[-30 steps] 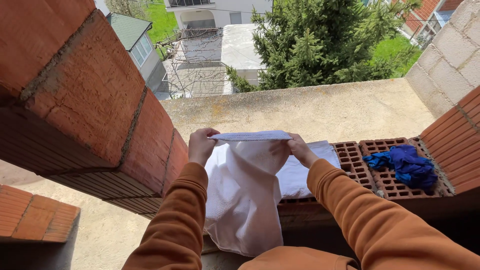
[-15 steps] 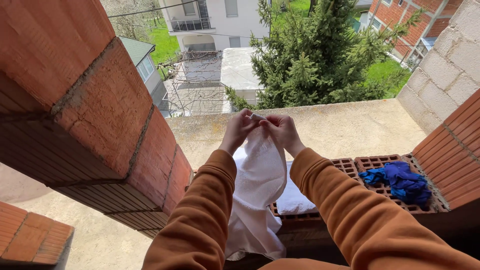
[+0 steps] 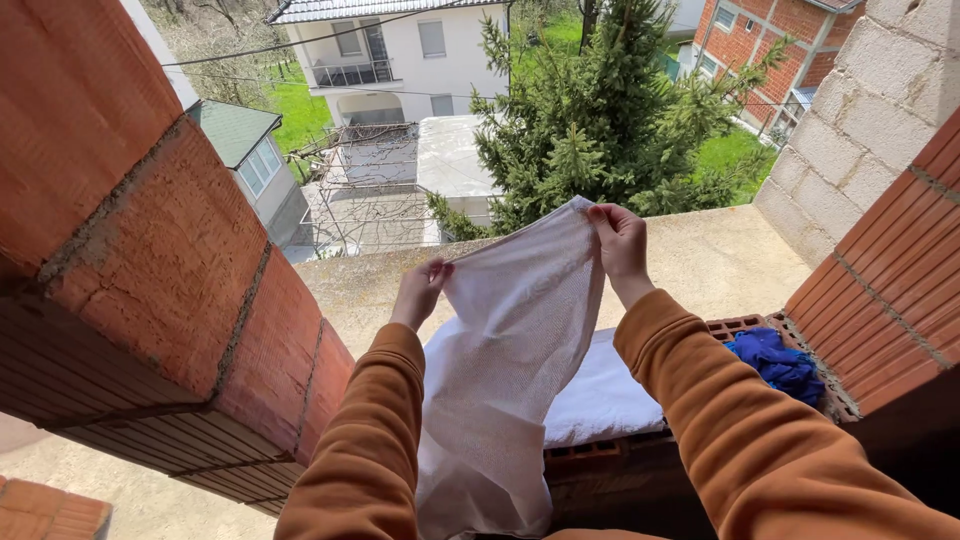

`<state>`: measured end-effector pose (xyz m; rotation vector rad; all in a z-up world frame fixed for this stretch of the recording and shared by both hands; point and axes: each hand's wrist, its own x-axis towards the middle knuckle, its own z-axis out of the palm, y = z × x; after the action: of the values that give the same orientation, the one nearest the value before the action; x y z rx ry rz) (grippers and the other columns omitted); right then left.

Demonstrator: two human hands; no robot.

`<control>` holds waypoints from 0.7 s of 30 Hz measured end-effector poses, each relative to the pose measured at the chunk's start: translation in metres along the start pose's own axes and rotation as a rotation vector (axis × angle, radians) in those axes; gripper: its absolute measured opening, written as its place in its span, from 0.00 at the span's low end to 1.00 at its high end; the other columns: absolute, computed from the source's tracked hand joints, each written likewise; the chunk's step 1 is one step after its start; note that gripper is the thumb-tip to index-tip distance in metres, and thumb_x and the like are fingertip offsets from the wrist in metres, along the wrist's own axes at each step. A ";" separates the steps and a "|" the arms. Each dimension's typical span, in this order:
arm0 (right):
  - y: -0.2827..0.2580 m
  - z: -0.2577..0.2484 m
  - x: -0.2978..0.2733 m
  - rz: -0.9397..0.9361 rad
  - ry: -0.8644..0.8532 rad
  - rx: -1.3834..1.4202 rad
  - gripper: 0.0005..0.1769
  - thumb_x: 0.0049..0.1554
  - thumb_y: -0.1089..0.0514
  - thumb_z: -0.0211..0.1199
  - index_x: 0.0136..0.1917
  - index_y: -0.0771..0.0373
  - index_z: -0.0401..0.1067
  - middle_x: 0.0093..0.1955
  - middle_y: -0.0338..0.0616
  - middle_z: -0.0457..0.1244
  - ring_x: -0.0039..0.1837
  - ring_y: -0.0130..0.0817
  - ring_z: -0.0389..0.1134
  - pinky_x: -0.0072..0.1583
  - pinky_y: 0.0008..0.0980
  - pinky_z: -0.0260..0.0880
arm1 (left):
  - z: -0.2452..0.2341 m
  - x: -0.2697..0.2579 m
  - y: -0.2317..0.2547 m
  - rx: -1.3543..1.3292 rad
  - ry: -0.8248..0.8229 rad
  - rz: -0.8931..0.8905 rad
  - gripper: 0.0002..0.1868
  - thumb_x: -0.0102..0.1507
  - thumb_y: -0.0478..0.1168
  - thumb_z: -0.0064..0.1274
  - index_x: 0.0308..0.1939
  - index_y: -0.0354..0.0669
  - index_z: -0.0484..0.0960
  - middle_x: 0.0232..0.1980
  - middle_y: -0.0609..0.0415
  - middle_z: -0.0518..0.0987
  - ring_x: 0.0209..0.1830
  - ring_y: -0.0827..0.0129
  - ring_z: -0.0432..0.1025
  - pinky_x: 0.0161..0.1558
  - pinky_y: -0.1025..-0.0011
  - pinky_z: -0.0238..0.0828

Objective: The person folds several towels on a brick ledge. They unfold and fold a white towel, then a grey towel, and finally a dark grey towel, stacking them neatly on the ledge.

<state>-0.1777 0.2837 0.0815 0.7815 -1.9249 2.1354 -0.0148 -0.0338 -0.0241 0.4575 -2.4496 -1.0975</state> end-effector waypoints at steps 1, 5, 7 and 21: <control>0.007 -0.006 0.005 0.002 0.006 -0.002 0.11 0.65 0.50 0.66 0.43 0.54 0.79 0.31 0.29 0.63 0.38 0.17 0.61 0.44 0.18 0.64 | -0.015 0.014 0.016 0.000 -0.006 0.002 0.09 0.68 0.56 0.52 0.41 0.66 0.86 0.30 0.60 0.81 0.38 0.61 0.79 0.45 0.62 0.73; 0.033 -0.034 0.055 0.007 0.153 -0.078 0.12 0.66 0.50 0.64 0.43 0.57 0.77 0.31 0.32 0.62 0.37 0.21 0.61 0.41 0.21 0.62 | -0.081 0.037 0.141 -0.112 -0.023 0.175 0.14 0.63 0.59 0.60 0.32 0.59 0.83 0.19 0.66 0.69 0.24 0.76 0.62 0.33 0.75 0.63; 0.038 -0.047 0.088 0.001 0.200 -0.111 0.12 0.66 0.50 0.64 0.42 0.57 0.77 0.30 0.31 0.62 0.36 0.22 0.60 0.40 0.21 0.60 | -0.101 0.044 0.180 -0.023 -0.146 0.294 0.16 0.59 0.56 0.65 0.29 0.52 0.81 0.16 0.67 0.62 0.20 0.74 0.58 0.30 0.76 0.57; 0.039 -0.138 0.119 -0.037 0.551 -0.546 0.10 0.62 0.48 0.69 0.44 0.53 0.82 0.33 0.42 0.69 0.44 0.46 0.73 0.48 0.39 0.71 | -0.200 0.065 0.095 0.420 0.143 -0.209 0.13 0.53 0.57 0.70 0.38 0.63 0.90 0.35 0.50 0.85 0.42 0.48 0.79 0.44 0.55 0.75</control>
<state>-0.3334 0.3843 0.0996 0.1049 -1.9863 1.4611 0.0162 -0.1277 0.1842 0.9047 -2.5422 -0.5893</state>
